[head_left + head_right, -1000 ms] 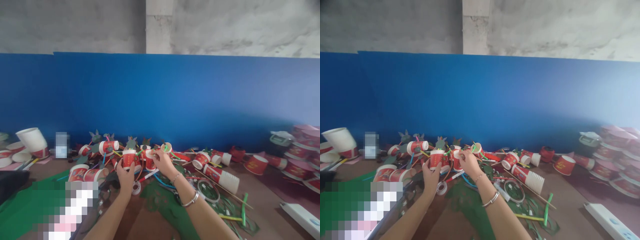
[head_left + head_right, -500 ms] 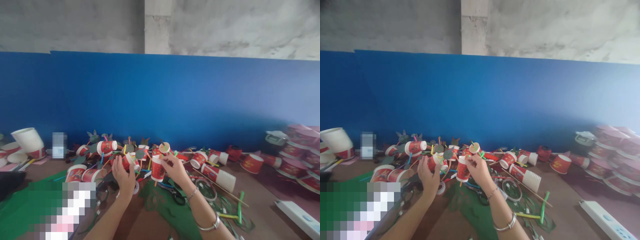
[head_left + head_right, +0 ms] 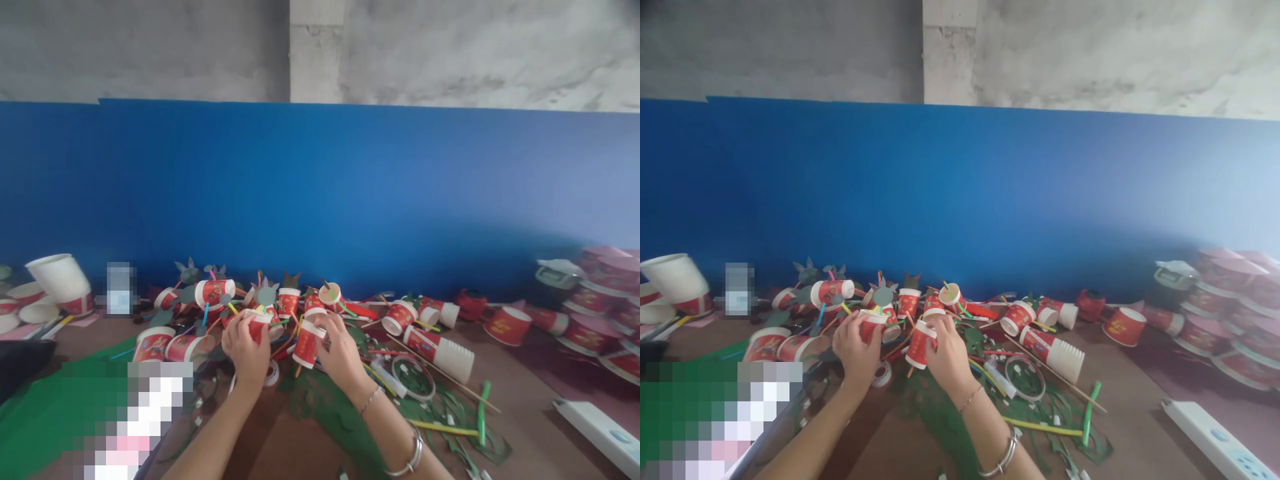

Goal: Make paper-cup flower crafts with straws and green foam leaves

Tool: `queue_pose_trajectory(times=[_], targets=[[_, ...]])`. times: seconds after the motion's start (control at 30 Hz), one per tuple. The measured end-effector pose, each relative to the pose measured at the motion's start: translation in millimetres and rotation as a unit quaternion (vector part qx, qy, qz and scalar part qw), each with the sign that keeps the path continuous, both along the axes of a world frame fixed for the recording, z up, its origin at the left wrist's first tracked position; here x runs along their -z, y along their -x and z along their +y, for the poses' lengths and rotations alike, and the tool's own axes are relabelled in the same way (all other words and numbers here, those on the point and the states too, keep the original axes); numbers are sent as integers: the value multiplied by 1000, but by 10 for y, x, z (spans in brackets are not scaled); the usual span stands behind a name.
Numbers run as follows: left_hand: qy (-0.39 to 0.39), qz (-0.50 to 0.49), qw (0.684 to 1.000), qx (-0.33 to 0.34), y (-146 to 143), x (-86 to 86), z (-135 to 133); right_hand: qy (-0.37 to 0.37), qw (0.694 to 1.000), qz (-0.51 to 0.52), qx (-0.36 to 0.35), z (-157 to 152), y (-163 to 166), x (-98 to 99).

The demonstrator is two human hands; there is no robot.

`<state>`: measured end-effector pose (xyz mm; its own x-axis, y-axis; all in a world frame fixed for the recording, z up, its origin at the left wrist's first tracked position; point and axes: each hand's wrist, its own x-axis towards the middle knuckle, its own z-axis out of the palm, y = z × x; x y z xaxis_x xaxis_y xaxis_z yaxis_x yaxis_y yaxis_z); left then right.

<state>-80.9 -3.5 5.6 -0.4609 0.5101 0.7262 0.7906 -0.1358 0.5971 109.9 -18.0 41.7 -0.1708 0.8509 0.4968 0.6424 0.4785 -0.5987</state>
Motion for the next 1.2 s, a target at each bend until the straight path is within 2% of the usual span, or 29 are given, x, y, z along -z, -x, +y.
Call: queue_pose_trajectory(times=[0.07, 0.17, 0.3, 0.43, 0.5, 0.57, 0.67, 0.73, 0.8, 0.87, 0.93, 1.03, 1.1, 1.2], targets=[[-19, 7, 1000, 10, -9, 1, -3, 23, 994, -96, -37, -113, 32, 16], [-47, 31, 997, 53, -29, -4, -38, 89, 961, -231, -126, -289, 86, 85], [-67, 89, 976, 186, -115, -28, -143, 88, 933, -318, -143, -445, 165, 147], [0, 181, 918, 354, -252, -8, -207, 83, 908, -388, -137, -498, 240, 125], [33, 204, 898, 388, -299, 30, -192, 87, 897, -410, -139, -505, 256, 120], [61, 208, 894, 392, -314, 76, -159, 80, 900, -404, -141, -500, 248, 123], [95, 208, 897, 377, -292, 133, -119, 58, 929, -346, -118, -459, 200, 113], [107, 204, 899, 372, -269, 154, -111, 51, 956, -271, -101, -407, 151, 81], [113, 192, 902, 370, -254, 166, -117, 63, 979, -163, -103, -336, 90, 35], [119, 176, 904, 372, -250, 171, -128, 109, 988, -23, -106, -249, 15, -7], [133, 158, 903, 377, -261, 172, -144, 186, 972, 124, -77, -153, -70, -23], [175, 122, 896, 388, -300, 167, -174, 268, 923, 277, -4, -17, -191, 18], [198, 95, 893, 394, -333, 164, -197, 270, 906, 326, 12, 51, -249, 74], [211, 65, 894, 390, -373, 173, -229, 252, 898, 360, 27, 109, -289, 151]])
